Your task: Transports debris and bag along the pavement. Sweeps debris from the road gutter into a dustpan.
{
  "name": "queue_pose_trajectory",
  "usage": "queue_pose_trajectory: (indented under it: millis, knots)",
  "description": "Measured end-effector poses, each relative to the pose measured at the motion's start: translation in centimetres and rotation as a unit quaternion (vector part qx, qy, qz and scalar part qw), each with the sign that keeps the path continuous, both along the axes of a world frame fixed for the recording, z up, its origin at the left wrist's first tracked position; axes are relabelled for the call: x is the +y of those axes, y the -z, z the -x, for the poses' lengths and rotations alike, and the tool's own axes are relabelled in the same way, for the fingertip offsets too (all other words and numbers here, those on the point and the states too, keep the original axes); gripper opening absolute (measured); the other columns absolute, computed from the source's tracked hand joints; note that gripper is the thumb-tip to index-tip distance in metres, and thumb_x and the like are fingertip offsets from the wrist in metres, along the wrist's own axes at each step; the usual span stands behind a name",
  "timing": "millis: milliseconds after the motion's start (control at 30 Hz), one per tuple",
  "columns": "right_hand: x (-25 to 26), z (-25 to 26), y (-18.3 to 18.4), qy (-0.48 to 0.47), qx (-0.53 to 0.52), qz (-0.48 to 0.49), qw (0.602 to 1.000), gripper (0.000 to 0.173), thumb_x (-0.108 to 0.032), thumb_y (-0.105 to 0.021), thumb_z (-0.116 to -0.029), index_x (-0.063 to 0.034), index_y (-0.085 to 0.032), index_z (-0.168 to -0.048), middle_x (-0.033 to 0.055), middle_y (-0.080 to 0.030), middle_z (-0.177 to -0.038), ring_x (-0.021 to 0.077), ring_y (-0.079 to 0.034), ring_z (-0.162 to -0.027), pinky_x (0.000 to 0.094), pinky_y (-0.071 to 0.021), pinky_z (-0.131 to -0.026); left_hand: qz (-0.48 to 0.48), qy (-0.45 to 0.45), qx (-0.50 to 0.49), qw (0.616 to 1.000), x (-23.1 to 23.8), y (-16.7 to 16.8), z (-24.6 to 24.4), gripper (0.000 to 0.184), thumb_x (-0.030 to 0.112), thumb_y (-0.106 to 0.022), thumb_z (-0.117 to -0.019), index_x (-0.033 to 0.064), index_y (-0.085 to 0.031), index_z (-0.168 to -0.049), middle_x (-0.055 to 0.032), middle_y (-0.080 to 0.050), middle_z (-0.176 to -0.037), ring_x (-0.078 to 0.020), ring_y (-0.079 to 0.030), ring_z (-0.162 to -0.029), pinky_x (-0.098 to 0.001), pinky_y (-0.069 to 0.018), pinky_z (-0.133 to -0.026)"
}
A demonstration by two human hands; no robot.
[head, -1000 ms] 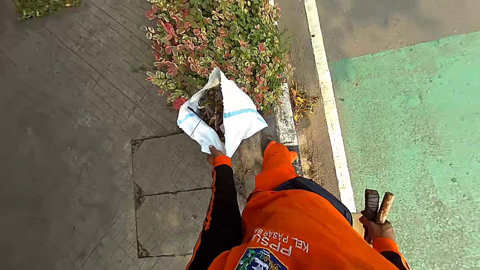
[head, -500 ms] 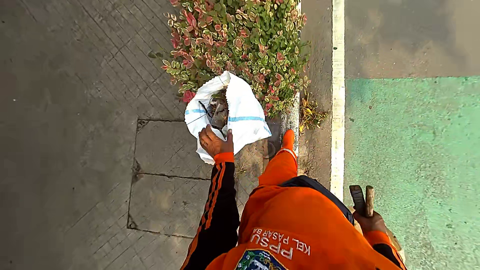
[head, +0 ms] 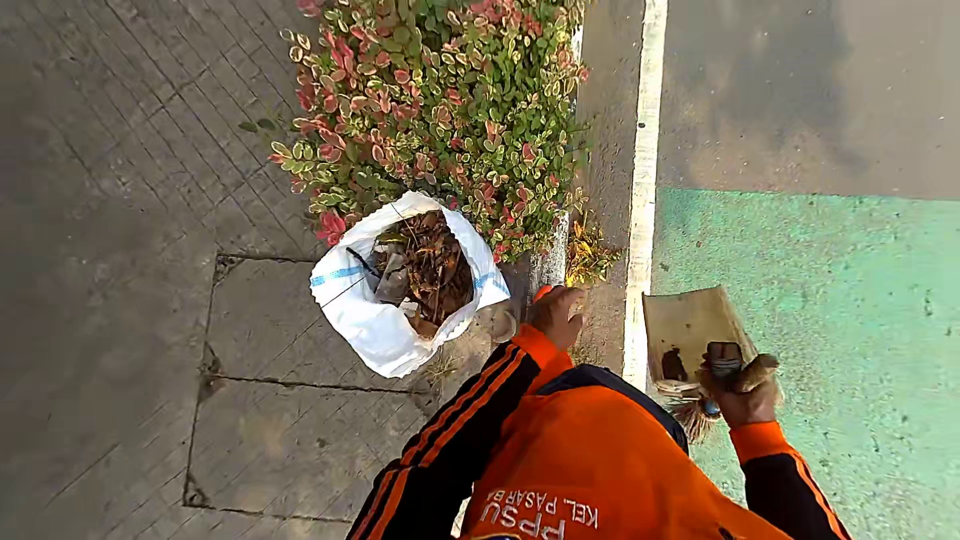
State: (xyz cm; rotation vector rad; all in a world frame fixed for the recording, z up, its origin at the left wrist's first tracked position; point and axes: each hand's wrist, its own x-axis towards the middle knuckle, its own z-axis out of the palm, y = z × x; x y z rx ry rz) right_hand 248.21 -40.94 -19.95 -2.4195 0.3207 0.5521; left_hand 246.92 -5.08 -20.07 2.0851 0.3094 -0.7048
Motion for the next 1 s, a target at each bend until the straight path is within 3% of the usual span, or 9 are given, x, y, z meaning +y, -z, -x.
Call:
queue_pose_trajectory:
  millis: [200, 267, 367, 500, 567, 667, 767, 867, 1000]
  knots:
    - [3.5, -7.8, -2.0, -0.131, -0.146, -0.221, 0.955, 0.055, -0.023, -0.087, -0.0747, 0.0026, -0.068, -0.12, 0.0098, -0.075, -0.111, 0.0112, -0.071, -0.103, 0.032, -0.0587, -0.097, 0.123, 0.164, -0.11, 0.973, -11.4, 1.2, -9.1, 0.088, 0.004, -0.079, -0.0796, 0.0171, -0.04, -0.158, -0.0135, -0.043, -0.16, -0.0353, -0.051, -0.139, -0.0586, -0.0481, -0.109]
    - [4.1, -10.3, -2.3, -0.189, -0.164, -0.276, 0.928, 0.056, -0.03, -0.086, -0.08, 0.0018, -0.067, -0.122, 0.0081, -0.074, -0.114, 0.0095, -0.07, -0.107, 0.0309, -0.0574, -0.099, 0.184, 0.134, -0.248, 0.942, -14.4, 2.5, -11.2, 0.075, 0.009, -0.084, -0.0759, 0.003, -0.056, -0.145, -0.0178, -0.058, -0.146, -0.0328, -0.052, -0.139, -0.0503, -0.0384, -0.119]
    - [3.6, -14.2, -2.0, -0.238, -0.16, -0.334, 0.898, 0.061, -0.036, -0.084, -0.0847, 0.0006, -0.065, -0.129, 0.0095, -0.072, -0.12, 0.0124, -0.068, -0.112, 0.0332, -0.0564, -0.102, 0.276, 0.029, -0.288, 0.917, -16.7, 3.5, -13.3, 0.04, 0.005, -0.078, -0.0804, -0.0111, -0.067, -0.115, -0.0224, -0.072, -0.109, -0.0269, -0.069, -0.106, -0.0434, -0.053, -0.1]
    - [-0.7, -20.1, 1.8, -0.334, -0.203, -0.288, 0.874, 0.069, -0.055, -0.073, -0.0903, -0.008, -0.063, -0.14, 0.0143, -0.065, -0.135, 0.0229, -0.059, -0.128, 0.0425, -0.0492, -0.111, 0.209, -0.016, -0.285, 0.936, -18.6, 8.1, -17.0, 0.045, 0.005, -0.076, -0.0855, -0.0073, -0.065, -0.127, -0.0219, -0.069, -0.124, -0.0273, -0.066, -0.118, -0.0454, -0.0506, -0.108]
    - [-4.9, -22.0, 4.5, -0.371, -0.193, -0.195, 0.887, 0.07, -0.067, -0.064, -0.091, -0.0171, -0.065, -0.139, 0.0151, -0.063, -0.132, 0.0246, -0.063, -0.119, 0.0436, -0.0559, -0.1, 0.174, -0.127, -0.269, 0.939, -21.2, 12.2, -17.1, 0.036, 0.013, -0.073, -0.091, -0.0047, -0.066, -0.122, -0.0168, -0.071, -0.116, -0.0214, -0.069, -0.11, -0.0412, -0.0548, -0.102]
    - [-10.6, -25.8, 6.4, -0.404, -0.032, -0.071, 0.911, 0.078, -0.074, -0.053, -0.0938, -0.0165, -0.058, -0.147, 0.0184, -0.073, -0.118, 0.034, -0.073, -0.099, 0.0578, -0.0591, -0.086, 0.145, -0.38, -0.354, 0.842, -23.3, 15.9, -18.1, 0.032, 0.017, -0.079, -0.0831, -0.004, -0.061, -0.1, -0.0049, -0.07, -0.085, -0.0101, -0.069, -0.081, -0.0297, -0.0594, -0.079]
    - [-16.6, -25.7, 7.4, -0.278, 0.156, -0.233, 0.919, 0.052, -0.042, -0.068, -0.0969, -0.0075, -0.062, -0.136, 0.0118, -0.072, -0.094, 0.0228, -0.07, -0.072, 0.0428, -0.0612, -0.065, 0.071, -0.589, -0.316, 0.741, -24.9, 14.4, -15.5, 0.048, 0.013, -0.084, -0.0776, -0.0087, -0.057, -0.111, -0.0065, -0.068, -0.078, -0.0121, -0.068, -0.07, -0.0329, -0.0605, -0.072]
    - [-21.5, -26.6, 9.8, -0.174, 0.273, -0.387, 0.863, 0.032, -0.02, -0.059, -0.0964, -0.0037, -0.066, -0.123, 0.0109, -0.073, -0.098, 0.0226, -0.073, -0.083, 0.0422, -0.0631, -0.078, -0.005, -0.681, -0.311, 0.663, -26.7, 12.1, -12.7, 0.064, 0.006, -0.079, -0.0832, -0.0105, -0.045, -0.135, -0.0123, -0.068, -0.088, -0.0162, -0.069, -0.069, -0.0356, -0.0626, -0.068]
    - [-26.9, -27.4, 11.1, -0.101, 0.407, -0.374, 0.827, 0.045, -0.031, -0.043, -0.1044, 0.0015, -0.062, -0.129, 0.0229, -0.075, -0.106, 0.0357, -0.075, -0.095, 0.0513, -0.062, -0.087, -0.074, -0.725, -0.316, 0.608, -31.2, 14.0, -7.7, 0.069, 0.003, -0.077, -0.082, -0.0085, -0.039, -0.138, -0.0096, -0.064, -0.09, -0.009, -0.065, -0.064, -0.028, -0.0606, -0.061]
